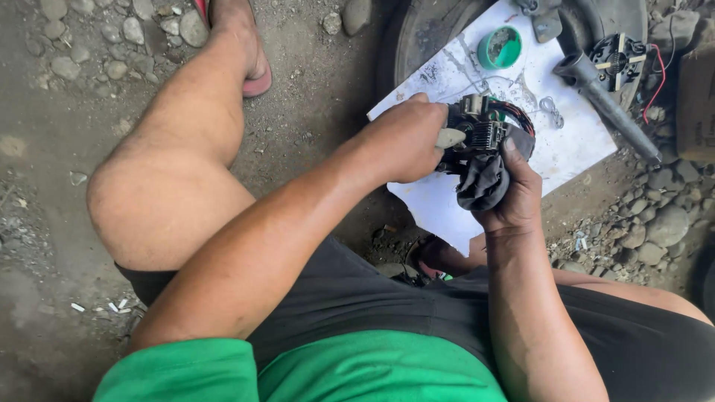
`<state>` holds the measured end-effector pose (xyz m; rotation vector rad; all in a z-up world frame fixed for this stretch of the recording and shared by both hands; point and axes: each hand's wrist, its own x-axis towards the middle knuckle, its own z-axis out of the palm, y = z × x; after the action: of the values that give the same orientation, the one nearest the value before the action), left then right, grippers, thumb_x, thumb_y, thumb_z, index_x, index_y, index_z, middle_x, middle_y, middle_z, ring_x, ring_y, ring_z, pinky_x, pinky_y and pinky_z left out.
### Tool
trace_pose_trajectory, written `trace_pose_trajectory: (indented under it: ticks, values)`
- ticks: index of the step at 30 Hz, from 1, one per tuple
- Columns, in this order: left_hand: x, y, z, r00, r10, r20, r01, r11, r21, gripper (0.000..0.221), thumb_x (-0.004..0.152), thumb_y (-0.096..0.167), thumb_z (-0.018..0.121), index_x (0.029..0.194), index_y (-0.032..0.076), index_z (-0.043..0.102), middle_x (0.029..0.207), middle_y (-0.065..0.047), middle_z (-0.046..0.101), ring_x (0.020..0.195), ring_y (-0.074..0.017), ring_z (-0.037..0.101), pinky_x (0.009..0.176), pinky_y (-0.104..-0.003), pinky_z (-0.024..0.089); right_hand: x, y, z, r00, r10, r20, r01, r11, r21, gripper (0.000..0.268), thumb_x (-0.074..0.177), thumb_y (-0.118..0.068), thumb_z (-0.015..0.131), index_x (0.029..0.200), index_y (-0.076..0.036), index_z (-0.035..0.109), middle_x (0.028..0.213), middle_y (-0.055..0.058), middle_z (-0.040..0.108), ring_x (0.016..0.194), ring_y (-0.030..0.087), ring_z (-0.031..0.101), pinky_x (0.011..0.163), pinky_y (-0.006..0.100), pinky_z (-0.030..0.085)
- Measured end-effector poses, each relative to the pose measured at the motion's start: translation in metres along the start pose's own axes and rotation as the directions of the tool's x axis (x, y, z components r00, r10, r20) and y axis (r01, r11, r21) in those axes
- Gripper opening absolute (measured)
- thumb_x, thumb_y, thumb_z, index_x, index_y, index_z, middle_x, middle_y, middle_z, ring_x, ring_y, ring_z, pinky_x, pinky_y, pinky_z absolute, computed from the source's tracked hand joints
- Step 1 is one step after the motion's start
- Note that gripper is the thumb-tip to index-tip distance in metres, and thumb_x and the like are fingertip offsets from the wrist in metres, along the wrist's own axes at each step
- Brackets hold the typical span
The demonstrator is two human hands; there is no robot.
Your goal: Soldering wires and assembling components of an alternator stator on the ground.
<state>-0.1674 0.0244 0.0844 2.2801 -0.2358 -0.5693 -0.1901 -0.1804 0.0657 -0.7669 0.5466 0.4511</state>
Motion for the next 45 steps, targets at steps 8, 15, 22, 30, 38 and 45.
trace_pose_trajectory:
  ticks: [8, 15, 22, 30, 38, 45]
  values:
    - [-0.016, 0.002, 0.005, 0.986, 0.058, -0.155, -0.064, 0.998, -0.031, 0.027, 0.084, 0.004, 0.069, 0.110, -0.001, 0.068, 0.100, -0.020, 0.059, 0.082, -0.0493, 0.072, 0.065, -0.059, 0.062, -0.001, -0.001, 0.005, 0.999, -0.002, 0.053, 0.002, 1.000, -0.008, 0.037, 0.091, -0.027, 0.068, 0.114, 0.002, 0.071, 0.104, 0.017, 0.077, 0.097, 0.034, 0.077, 0.101, 0.050, 0.060]
    - [-0.018, 0.008, 0.003, 0.977, 0.105, -0.186, -0.108, 0.994, -0.003, 0.022, 0.083, 0.001, 0.068, 0.105, 0.000, 0.068, 0.096, -0.017, 0.058, 0.079, -0.0446, 0.073, 0.063, -0.054, 0.063, -0.002, -0.002, 0.010, 0.997, -0.008, 0.074, 0.008, 1.000, -0.005, 0.036, 0.093, -0.026, 0.067, 0.115, 0.002, 0.070, 0.102, 0.017, 0.076, 0.095, 0.033, 0.077, 0.100, 0.051, 0.061]
    - [-0.015, 0.008, 0.004, 0.973, 0.113, -0.200, -0.122, 0.992, -0.035, 0.021, 0.083, 0.005, 0.069, 0.103, -0.001, 0.069, 0.091, -0.017, 0.058, 0.076, -0.0465, 0.072, 0.061, -0.055, 0.061, -0.007, -0.007, 0.021, 0.998, -0.014, 0.064, 0.016, 0.999, -0.033, 0.035, 0.093, -0.025, 0.065, 0.112, 0.004, 0.070, 0.095, 0.016, 0.076, 0.085, 0.031, 0.076, 0.093, 0.047, 0.062]
    - [-0.015, 0.008, 0.000, 0.979, 0.101, -0.179, -0.105, 0.994, -0.014, 0.025, 0.084, 0.017, 0.073, 0.104, 0.001, 0.071, 0.085, -0.017, 0.062, 0.072, -0.0415, 0.074, 0.061, -0.054, 0.062, -0.005, -0.005, 0.020, 0.999, 0.005, 0.035, -0.004, 1.000, -0.021, 0.032, 0.091, -0.026, 0.067, 0.106, 0.003, 0.071, 0.090, 0.017, 0.076, 0.078, 0.033, 0.077, 0.083, 0.045, 0.064]
    - [-0.019, 0.014, -0.007, 0.989, 0.079, -0.122, -0.082, 0.996, -0.023, 0.032, 0.086, 0.019, 0.072, 0.109, -0.004, 0.071, 0.089, -0.021, 0.063, 0.076, -0.0487, 0.072, 0.065, -0.061, 0.061, -0.005, 0.001, 0.014, 1.000, 0.005, 0.004, -0.005, 1.000, 0.014, 0.028, 0.093, -0.022, 0.068, 0.098, 0.005, 0.070, 0.082, 0.019, 0.074, 0.067, 0.033, 0.076, 0.071, 0.043, 0.064]
    - [-0.022, 0.013, -0.009, 0.986, 0.081, -0.147, -0.083, 0.997, -0.009, 0.030, 0.086, 0.019, 0.071, 0.106, -0.004, 0.070, 0.089, -0.019, 0.063, 0.078, -0.0462, 0.072, 0.070, -0.058, 0.061, -0.014, 0.002, 0.029, 0.999, 0.009, -0.038, -0.009, 1.000, 0.014, 0.028, 0.092, -0.022, 0.069, 0.098, 0.005, 0.069, 0.081, 0.020, 0.073, 0.067, 0.033, 0.077, 0.067, 0.044, 0.065]
